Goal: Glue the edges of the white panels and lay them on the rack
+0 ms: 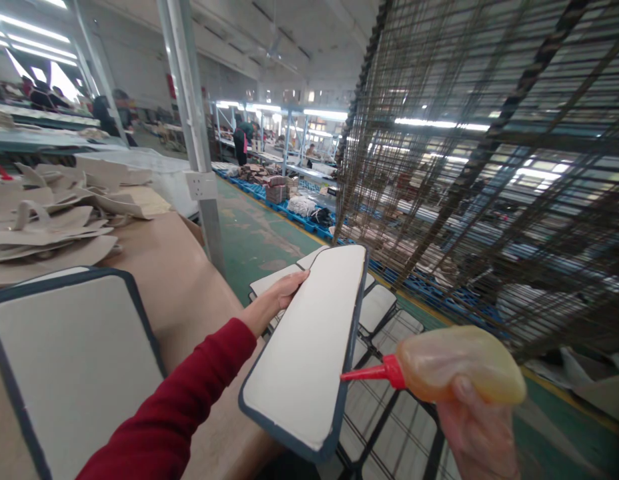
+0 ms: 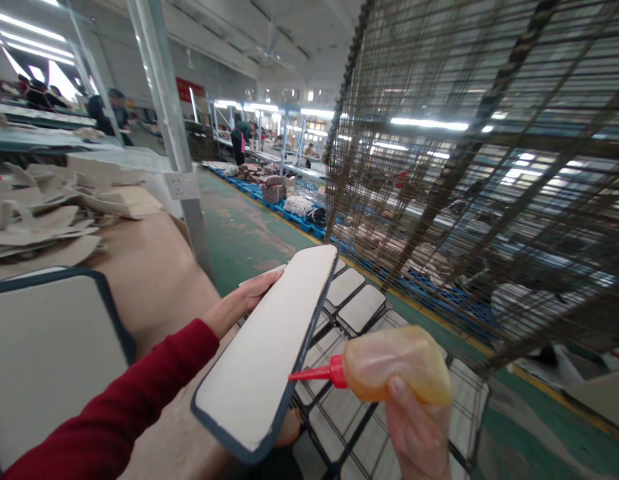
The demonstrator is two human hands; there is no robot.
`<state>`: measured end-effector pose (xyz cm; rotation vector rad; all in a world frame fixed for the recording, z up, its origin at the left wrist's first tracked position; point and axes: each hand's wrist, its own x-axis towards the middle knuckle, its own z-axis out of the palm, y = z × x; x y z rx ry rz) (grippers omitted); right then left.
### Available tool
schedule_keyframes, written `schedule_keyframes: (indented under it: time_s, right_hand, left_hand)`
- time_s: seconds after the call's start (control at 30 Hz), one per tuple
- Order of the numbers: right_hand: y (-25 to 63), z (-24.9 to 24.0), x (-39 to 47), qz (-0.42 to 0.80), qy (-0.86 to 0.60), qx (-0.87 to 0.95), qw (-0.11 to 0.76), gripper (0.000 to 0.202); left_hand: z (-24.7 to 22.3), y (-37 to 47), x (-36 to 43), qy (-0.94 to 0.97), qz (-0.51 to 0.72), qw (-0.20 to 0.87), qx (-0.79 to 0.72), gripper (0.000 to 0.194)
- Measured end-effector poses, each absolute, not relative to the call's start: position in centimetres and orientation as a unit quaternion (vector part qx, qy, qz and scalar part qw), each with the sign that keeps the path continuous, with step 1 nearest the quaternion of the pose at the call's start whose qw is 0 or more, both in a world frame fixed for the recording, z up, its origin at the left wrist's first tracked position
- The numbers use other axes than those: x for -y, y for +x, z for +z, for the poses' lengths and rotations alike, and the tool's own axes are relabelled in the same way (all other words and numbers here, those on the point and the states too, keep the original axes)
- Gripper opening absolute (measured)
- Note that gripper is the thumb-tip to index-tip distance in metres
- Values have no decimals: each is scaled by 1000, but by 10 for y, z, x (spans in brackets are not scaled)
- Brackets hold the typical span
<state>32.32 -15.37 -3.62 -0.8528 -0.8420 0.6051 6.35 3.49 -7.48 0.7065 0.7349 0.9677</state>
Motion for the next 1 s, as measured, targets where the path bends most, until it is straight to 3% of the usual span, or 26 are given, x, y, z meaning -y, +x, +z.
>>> schedule_keyframes:
  time_s: [0.23, 1.0]
  right_hand:
    - [323, -37, 157, 289, -400, 395, 775, 59]
    - [321, -40, 156, 291, -439, 338, 780, 63]
  left_hand:
    - [-72, 63, -41, 314, 439, 765, -352, 29]
    - [-60, 52, -44, 250, 493, 732, -398, 27]
